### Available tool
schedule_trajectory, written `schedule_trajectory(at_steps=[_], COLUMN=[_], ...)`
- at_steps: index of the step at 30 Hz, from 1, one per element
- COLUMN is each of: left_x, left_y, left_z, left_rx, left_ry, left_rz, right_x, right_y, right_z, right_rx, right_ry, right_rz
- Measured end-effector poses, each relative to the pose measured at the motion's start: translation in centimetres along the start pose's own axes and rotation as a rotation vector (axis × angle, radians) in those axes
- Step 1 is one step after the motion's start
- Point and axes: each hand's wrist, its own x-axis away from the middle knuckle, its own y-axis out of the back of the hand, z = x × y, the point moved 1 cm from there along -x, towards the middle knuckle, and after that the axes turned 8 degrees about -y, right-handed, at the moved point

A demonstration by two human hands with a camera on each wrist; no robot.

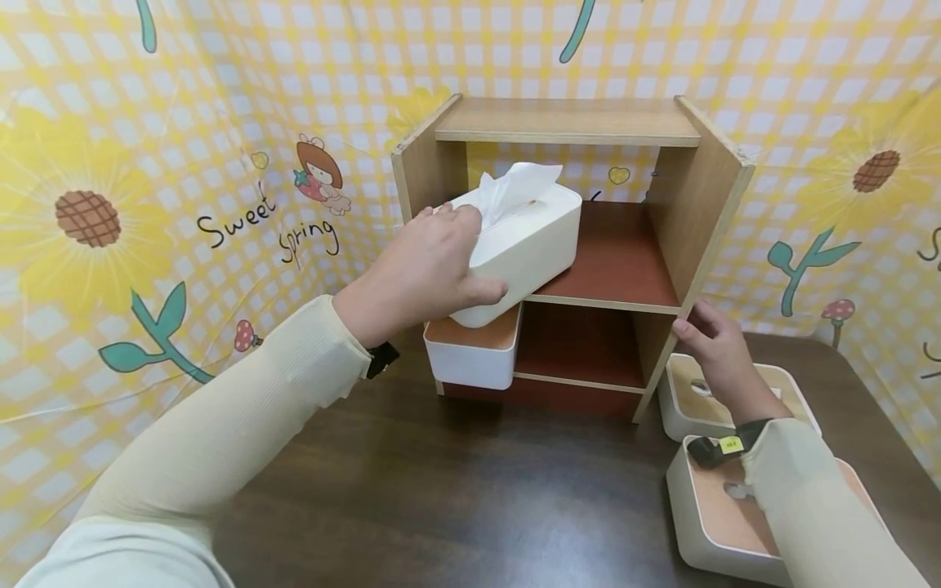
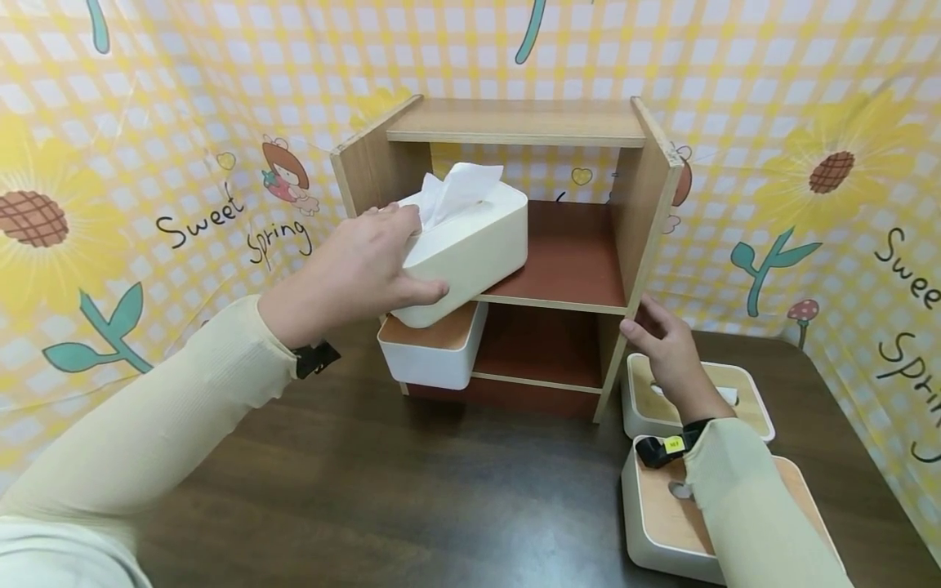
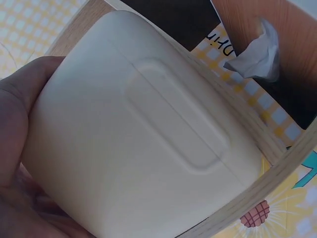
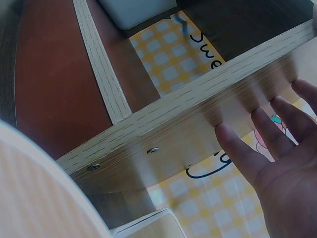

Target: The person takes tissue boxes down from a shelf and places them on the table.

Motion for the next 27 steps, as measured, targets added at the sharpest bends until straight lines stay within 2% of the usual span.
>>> schedule_trajectory(at_steps=[5, 9, 13, 17, 27], left_x=[0.03, 0.01, -0.06, -0.17, -0.15], left_y=[-0.06, -0.16, -0.24, -0.15, 0.01], left_z=[0.0, 0.09, 0.22, 0.32, 0.45], left_rx=[-0.006, 0.011, 0.049, 0.093, 0.123], left_ry=[-0.05, -0.062, -0.046, -0.009, 0.016], left_rz=[-0.02, -0.027, -0.028, 0.0, 0.061], right_x=[0.12, 0.16, 0.12, 0.05, 0.01], right_y=[0.01, 0.03, 0.04, 0.06, 0.1], right_z=[0.02, 0.12, 0.16, 0.15, 0.0], right_rx=[-0.001, 0.003, 0.015, 0.02, -0.006], right_ry=[-0.004, -0.008, -0.009, -0.008, -0.005], right_rz=[-0.007, -0.017, -0.013, -0.004, 0.005])
